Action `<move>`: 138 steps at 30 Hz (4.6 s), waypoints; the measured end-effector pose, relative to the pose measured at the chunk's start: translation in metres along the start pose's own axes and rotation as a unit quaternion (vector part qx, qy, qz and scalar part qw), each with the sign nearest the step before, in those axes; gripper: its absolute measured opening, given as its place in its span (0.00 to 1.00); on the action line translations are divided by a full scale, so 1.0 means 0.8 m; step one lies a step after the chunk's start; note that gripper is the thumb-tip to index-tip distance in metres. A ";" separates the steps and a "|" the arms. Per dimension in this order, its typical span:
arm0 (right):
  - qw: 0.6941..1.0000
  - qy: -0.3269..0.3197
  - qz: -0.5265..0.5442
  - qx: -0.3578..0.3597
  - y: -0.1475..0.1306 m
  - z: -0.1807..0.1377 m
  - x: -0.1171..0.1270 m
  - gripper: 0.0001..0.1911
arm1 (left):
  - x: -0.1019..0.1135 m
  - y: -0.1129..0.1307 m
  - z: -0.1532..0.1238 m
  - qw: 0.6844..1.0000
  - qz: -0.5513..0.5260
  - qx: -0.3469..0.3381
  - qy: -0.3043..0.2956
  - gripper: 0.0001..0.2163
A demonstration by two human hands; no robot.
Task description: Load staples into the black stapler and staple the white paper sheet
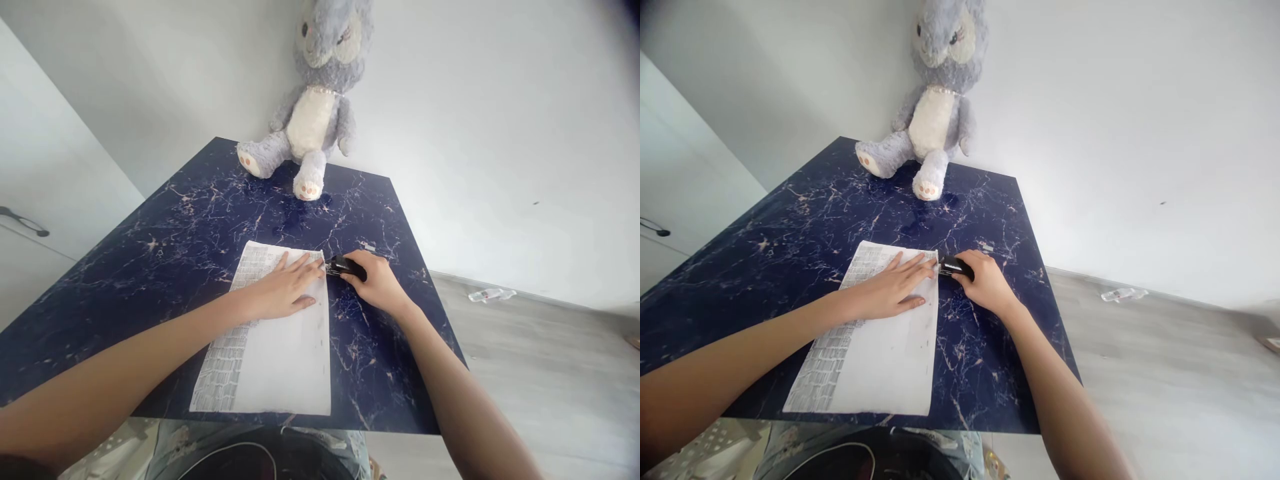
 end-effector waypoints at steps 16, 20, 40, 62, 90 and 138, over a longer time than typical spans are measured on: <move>0.999 -0.023 0.027 -0.002 -0.007 0.000 -0.006 0.11 | -0.004 0.002 -0.001 0.999 0.034 -0.022 0.031 0.26; 1.000 -0.002 0.017 -0.024 -0.005 0.000 -0.010 0.11 | -0.009 0.011 0.002 0.999 0.041 -0.006 0.022 0.27; 0.986 0.114 -0.117 -0.035 -0.005 0.015 -0.013 0.27 | -0.015 0.032 0.000 0.999 0.026 0.017 0.034 0.26; 0.959 0.058 -0.276 -0.041 -0.024 0.014 -0.032 0.23 | -0.014 0.038 0.001 0.997 0.067 0.013 0.046 0.26; 0.969 0.131 -0.100 -0.186 0.034 -0.005 0.045 0.16 | 0.010 0.022 -0.001 0.994 0.001 0.009 0.105 0.21; 0.975 -0.132 -0.157 -0.091 0.090 0.044 -0.077 0.31 | 0.080 -0.252 -0.085 0.596 -0.716 0.196 0.306 0.23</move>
Point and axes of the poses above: each hand's wrist, its own z-axis towards the middle knuckle, its own x-axis out of the back of the hand, y = z × x, the point moved 8 cm from there along z, towards the middle knuckle, and after that the axes turned 13 degrees about z, right-handed, at the moved point
